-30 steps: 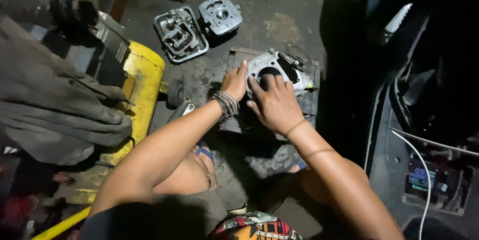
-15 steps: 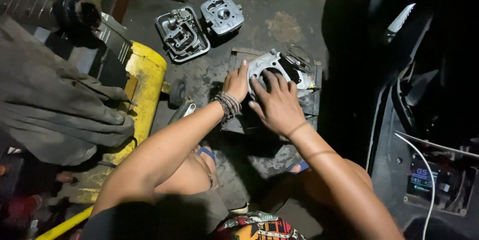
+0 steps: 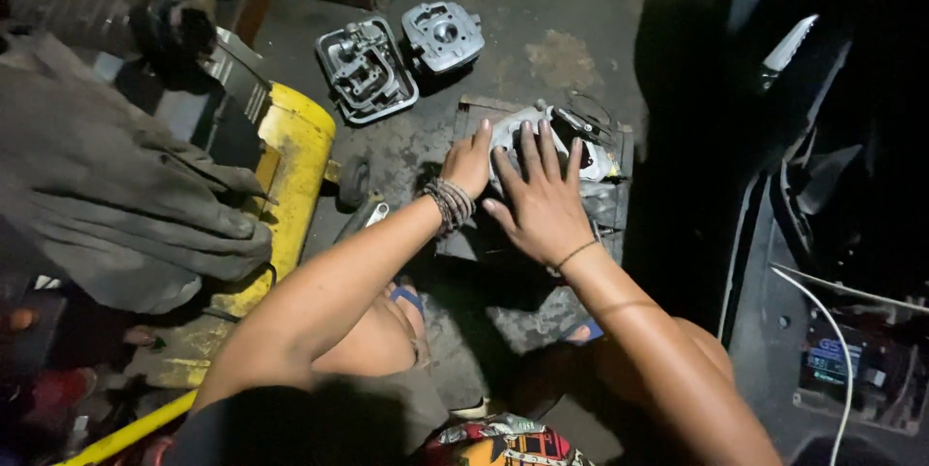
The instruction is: Cleaning and inspecting the mating surface of a motorcycle cylinder block using a cloth and fingers.
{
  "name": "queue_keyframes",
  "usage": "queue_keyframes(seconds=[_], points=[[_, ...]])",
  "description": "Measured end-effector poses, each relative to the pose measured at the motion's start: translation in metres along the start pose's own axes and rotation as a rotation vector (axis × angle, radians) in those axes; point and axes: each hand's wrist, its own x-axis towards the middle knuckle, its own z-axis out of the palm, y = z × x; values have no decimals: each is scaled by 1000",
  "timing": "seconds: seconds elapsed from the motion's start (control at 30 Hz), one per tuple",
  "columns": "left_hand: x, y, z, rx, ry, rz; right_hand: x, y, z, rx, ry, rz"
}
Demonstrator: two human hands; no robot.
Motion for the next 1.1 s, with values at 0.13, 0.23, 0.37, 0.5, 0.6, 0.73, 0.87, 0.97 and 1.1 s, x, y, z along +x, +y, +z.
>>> queue_keyframes(seconds=[0.13,0.23,0.37,0.5,0.6,0.73,0.87,0.97,1.1], points=[[7,-6,0,22,-23,6,-4,4,5,18,-40,29],[22,-22,-1,30,10,31,-21,2,-4,1,-69,11],[11,-6,-1,7,-9,12,-31,4,-5,35,-111,20],[14,-7,1,-47,-6,21,-5,8,11,8,-39,-35],[25,-17,3,-22,31,95,-3,11,12,-11,-7,-70],[37,-20,5,24,5,130,-10,13,7,-6,-11,-73],[43,-31,4,41,2,164,-16,12,-3,108,1,39],[43,-34,3,59,-10,143,-15,25,6,136,74,104],[31,-23,-1,81,-16,133,-10,37,17,139,199,154]])
